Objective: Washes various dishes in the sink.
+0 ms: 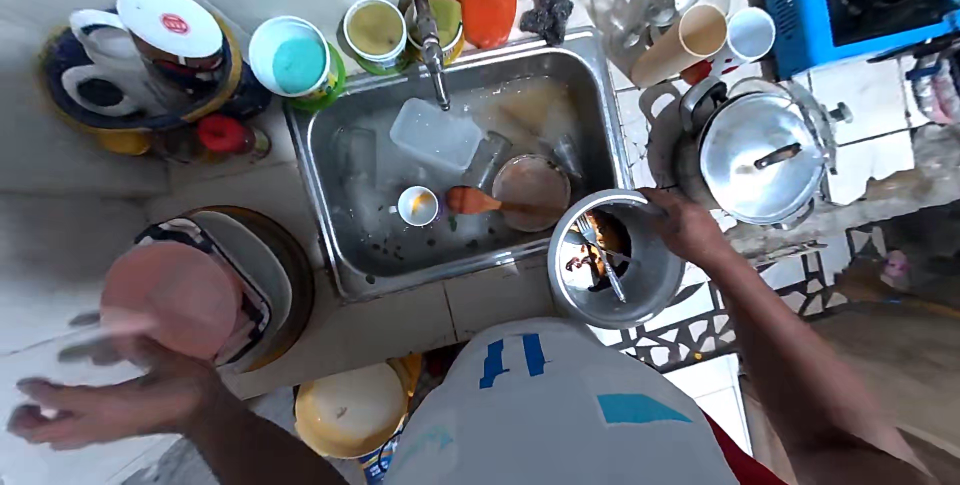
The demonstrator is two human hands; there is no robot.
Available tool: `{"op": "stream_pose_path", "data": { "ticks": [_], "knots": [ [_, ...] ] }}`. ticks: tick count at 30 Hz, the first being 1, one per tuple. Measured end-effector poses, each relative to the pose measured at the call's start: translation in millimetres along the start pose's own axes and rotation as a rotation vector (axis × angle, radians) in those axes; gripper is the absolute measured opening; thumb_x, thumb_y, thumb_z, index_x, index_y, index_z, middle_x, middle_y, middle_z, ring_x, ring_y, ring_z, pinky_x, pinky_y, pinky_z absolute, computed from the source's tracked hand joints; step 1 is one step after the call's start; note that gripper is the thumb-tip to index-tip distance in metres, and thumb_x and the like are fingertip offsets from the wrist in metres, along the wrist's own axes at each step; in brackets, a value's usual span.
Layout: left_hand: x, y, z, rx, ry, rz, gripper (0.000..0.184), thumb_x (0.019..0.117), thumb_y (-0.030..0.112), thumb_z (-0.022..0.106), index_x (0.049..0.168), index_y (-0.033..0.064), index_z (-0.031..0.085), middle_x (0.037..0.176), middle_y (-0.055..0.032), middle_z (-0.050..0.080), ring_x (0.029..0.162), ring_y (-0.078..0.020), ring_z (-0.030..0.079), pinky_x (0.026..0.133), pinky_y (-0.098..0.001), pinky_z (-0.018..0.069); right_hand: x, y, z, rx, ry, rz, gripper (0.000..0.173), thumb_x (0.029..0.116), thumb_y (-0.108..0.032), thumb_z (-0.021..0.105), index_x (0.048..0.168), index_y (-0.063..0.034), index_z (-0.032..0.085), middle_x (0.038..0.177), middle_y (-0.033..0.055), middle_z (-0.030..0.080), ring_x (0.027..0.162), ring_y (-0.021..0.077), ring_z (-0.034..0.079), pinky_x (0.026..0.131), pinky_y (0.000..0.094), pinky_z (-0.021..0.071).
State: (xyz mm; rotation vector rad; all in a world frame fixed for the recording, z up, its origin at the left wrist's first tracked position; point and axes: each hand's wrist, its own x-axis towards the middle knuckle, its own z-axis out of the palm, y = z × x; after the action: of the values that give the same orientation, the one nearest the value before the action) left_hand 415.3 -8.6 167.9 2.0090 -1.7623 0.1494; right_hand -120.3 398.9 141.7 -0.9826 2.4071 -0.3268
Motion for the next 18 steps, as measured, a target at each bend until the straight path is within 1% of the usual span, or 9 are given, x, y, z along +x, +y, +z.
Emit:
{"op": "stream_pose_path", "data": {
  "ticks": [1, 3, 6, 8, 9, 10, 12, 15, 18],
  "knots": [
    [-4.1, 15.2, 1.0, -0.094, 0.034, 0.153, 0.071, 0.0991, 0.039, 0.063, 0.146, -0.0116, 0.047, 0.150, -0.0395, 0.040, 0.141, -0.0526, 0.039, 0.120, -0.0532, 0.0311, -1.9, 4.7, -3.5, -0.002, 0.012, 0.014, 0.044, 0.0996, -0.006, 0.062, 0.143, -0.0128, 0.059, 0.126, 0.0243, 0.068, 0.113, 0.0480, 0.066, 0.094, 0.0734, 0.0485],
    [-19.1, 59.1, 16.4, -0.274, -0.053, 0.389, 0.054, 0.1037, 0.027, 0.056, 0.141, -0.0122, 0.051, 0.147, -0.0369, 0.045, 0.140, -0.0495, 0.042, 0.120, -0.0533, 0.0314, -5.7, 10.6, -13.1, -0.036, 0.031, 0.079, 0.047, 0.1007, -0.005, 0.060, 0.146, -0.0147, 0.057, 0.129, 0.0259, 0.066, 0.113, 0.0517, 0.065, 0.093, 0.0757, 0.0468],
    [-73.7, 175.4, 33.5, -0.385, -0.564, 0.549, 0.045, 0.1091, 0.028, 0.044, 0.142, -0.0018, 0.053, 0.145, -0.0266, 0.053, 0.135, -0.0390, 0.051, 0.114, -0.0539, 0.0404, -7.7, 10.4, -22.4, -0.154, 0.135, 0.124, 0.048, 0.1010, -0.007, 0.060, 0.148, -0.0168, 0.056, 0.130, 0.0263, 0.065, 0.106, 0.0538, 0.066, 0.084, 0.0764, 0.0492],
    [-121.4, 252.2, 53.5, -0.427, -0.919, 0.679, 0.041, 0.1061, 0.025, 0.055, 0.140, 0.0028, 0.059, 0.141, -0.0230, 0.058, 0.131, -0.0381, 0.056, 0.109, -0.0558, 0.0460, -8.3, 4.3, -21.2, -0.211, 0.252, 0.065, 0.046, 0.1014, -0.014, 0.062, 0.147, -0.0121, 0.056, 0.137, 0.0242, 0.062, 0.123, 0.0494, 0.061, 0.096, 0.0708, 0.0480],
    [-148.5, 282.2, 73.8, -0.394, -1.022, 0.790, 0.040, 0.1043, 0.024, 0.059, 0.139, 0.0050, 0.061, 0.139, -0.0210, 0.060, 0.129, -0.0380, 0.057, 0.107, -0.0560, 0.0478, -8.5, -0.4, -18.8, -0.214, 0.303, 0.031, 0.047, 0.1007, -0.016, 0.064, 0.147, -0.0097, 0.056, 0.143, 0.0234, 0.058, 0.133, 0.0474, 0.053, 0.106, 0.0684, 0.0431],
    [-175.2, 305.6, 97.4, -0.347, -1.088, 0.882, 0.040, 0.1025, 0.022, 0.062, 0.139, 0.0069, 0.062, 0.137, -0.0198, 0.061, 0.128, -0.0380, 0.058, 0.106, -0.0554, 0.0489, -9.1, -7.0, -15.9, -0.205, 0.339, 0.000, 0.048, 0.1000, -0.018, 0.064, 0.147, -0.0084, 0.056, 0.147, 0.0228, 0.055, 0.141, 0.0459, 0.046, 0.112, 0.0665, 0.0377],
    [-216.6, 335.9, 142.4, -0.223, -1.158, 0.982, 0.043, 0.1019, 0.016, 0.061, 0.143, 0.0044, 0.057, 0.138, -0.0226, 0.058, 0.128, -0.0408, 0.057, 0.105, -0.0555, 0.0499, -13.7, -28.6, -10.2, -0.149, 0.358, -0.048, 0.049, 0.1001, -0.020, 0.063, 0.146, -0.0066, 0.056, 0.150, 0.0222, 0.053, 0.145, 0.0424, 0.043, 0.117, 0.0615, 0.0348],
    [-244.3, 357.1, 181.8, -0.113, -1.138, 0.996, 0.042, 0.1016, 0.005, 0.056, 0.143, -0.0034, 0.052, 0.138, -0.0268, 0.057, 0.129, -0.0440, 0.056, 0.104, -0.0559, 0.0501, -23.3, -59.6, 10.4, -0.006, 0.357, -0.164, 0.041, 0.1004, -0.021, 0.063, 0.138, -0.0047, 0.063, 0.144, 0.0189, 0.060, 0.141, 0.0393, 0.049, 0.117, 0.0577, 0.0392],
    [-244.4, 375.6, 192.3, -0.005, -1.194, 0.915, 0.048, 0.1018, 0.013, 0.057, 0.149, 0.0065, 0.050, 0.137, -0.0251, 0.060, 0.123, -0.0450, 0.061, 0.097, -0.0617, 0.0523, -29.2, -84.5, 33.7, 0.075, 0.409, -0.323, 0.031, 0.0990, -0.019, 0.062, 0.126, -0.0077, 0.073, 0.132, 0.0140, 0.069, 0.131, 0.0373, 0.060, 0.109, 0.0552, 0.0478]
  ]
}}
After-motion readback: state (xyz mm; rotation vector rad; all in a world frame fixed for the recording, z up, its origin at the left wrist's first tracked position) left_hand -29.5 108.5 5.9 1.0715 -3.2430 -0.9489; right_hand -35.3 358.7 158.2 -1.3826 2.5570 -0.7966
